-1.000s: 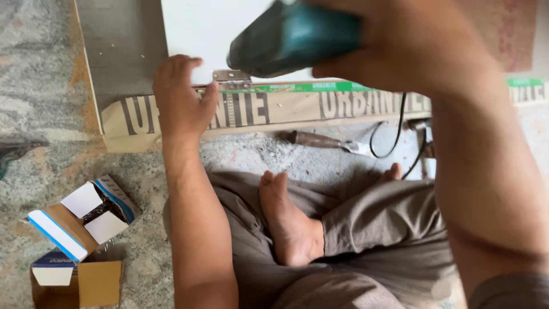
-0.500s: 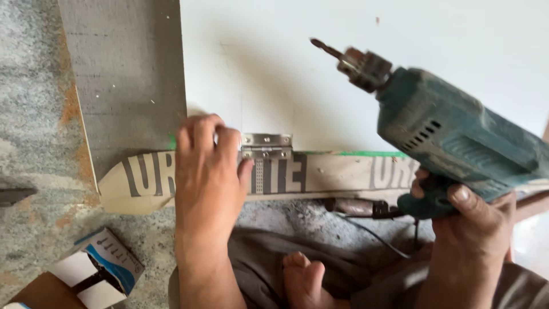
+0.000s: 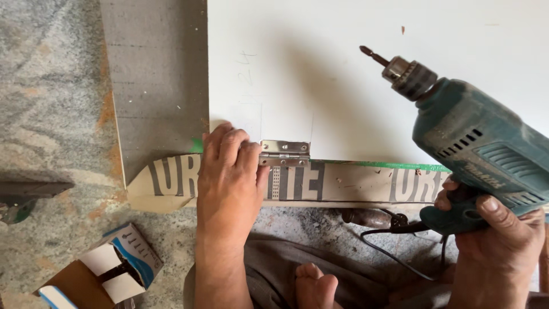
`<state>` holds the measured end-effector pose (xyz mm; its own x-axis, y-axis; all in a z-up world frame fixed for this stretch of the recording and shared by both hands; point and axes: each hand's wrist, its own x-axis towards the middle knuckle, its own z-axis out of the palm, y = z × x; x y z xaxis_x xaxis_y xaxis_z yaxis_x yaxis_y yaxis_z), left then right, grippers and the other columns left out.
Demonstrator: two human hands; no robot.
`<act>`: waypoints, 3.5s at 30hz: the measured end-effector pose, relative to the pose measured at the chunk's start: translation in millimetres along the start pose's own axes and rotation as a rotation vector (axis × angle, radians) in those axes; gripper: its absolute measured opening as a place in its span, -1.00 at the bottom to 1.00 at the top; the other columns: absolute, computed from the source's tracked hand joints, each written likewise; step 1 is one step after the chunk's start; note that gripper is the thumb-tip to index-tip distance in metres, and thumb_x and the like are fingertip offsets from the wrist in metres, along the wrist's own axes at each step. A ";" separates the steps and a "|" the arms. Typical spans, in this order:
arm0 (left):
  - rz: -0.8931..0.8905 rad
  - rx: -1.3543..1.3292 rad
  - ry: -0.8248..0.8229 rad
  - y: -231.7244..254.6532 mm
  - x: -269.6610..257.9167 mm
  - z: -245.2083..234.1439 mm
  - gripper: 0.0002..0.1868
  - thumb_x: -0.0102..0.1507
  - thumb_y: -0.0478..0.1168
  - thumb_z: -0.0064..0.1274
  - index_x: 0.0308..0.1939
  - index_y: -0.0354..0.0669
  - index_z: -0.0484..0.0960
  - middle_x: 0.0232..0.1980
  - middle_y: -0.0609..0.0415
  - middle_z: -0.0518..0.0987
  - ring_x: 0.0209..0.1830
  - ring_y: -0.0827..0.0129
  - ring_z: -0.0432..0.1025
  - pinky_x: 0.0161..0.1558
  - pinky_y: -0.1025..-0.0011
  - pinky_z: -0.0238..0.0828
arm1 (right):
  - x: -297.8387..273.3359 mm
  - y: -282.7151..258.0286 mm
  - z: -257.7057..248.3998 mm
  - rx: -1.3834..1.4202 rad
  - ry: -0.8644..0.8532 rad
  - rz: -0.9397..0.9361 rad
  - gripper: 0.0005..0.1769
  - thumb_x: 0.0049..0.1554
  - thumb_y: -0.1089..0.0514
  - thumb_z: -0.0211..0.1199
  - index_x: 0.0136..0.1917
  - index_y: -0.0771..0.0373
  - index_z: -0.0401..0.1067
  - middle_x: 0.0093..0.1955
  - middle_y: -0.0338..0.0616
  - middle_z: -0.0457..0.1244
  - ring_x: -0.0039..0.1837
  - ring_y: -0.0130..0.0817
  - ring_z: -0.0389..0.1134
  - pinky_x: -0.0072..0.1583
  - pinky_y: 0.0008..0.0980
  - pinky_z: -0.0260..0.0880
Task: The person aligns metal hinges on a white panel and uses a power drill to secure them with screws.
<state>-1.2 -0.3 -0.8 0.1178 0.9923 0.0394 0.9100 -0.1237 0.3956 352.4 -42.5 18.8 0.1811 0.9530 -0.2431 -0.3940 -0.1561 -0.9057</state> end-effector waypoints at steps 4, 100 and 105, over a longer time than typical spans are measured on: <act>0.015 -0.036 0.046 -3.7 -1.7 -1.1 -0.68 0.08 -0.22 0.39 -0.16 -0.27 0.69 0.09 -0.04 0.52 0.32 0.03 0.36 0.45 0.01 0.25 | 1.3 3.5 2.8 0.020 -0.032 -0.003 -0.63 0.22 0.33 0.42 0.23 0.50 0.39 0.09 0.25 0.36 0.09 -0.05 0.45 0.00 -0.14 0.53; -0.069 -0.344 0.007 -25.1 -21.0 -33.4 -0.83 0.14 -0.17 0.35 -0.24 -0.10 0.76 -0.26 0.06 0.57 -0.26 0.19 0.49 -0.07 0.10 0.38 | 12.6 16.7 -2.9 -0.075 0.022 0.048 -0.68 0.23 0.40 0.28 0.26 0.48 0.40 0.03 0.16 0.36 0.03 -0.13 0.45 0.02 -0.20 0.54; -0.409 -0.111 0.467 -84.4 -107.3 -68.7 -0.97 0.22 -0.35 0.16 -0.27 -0.24 0.65 -0.18 -0.08 0.59 -0.13 -0.05 0.51 -0.09 0.09 0.45 | -15.8 -3.4 28.9 -0.048 -0.048 -0.082 -0.62 0.24 0.47 0.22 0.33 0.53 0.33 0.06 0.19 0.34 -0.01 -0.16 0.42 0.04 -0.28 0.55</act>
<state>-118.0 -95.5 24.6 -0.4397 0.8623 0.2512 0.7951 0.2436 0.5554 324.8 -49.5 35.7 0.1667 0.9743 -0.1517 -0.3360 -0.0885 -0.9377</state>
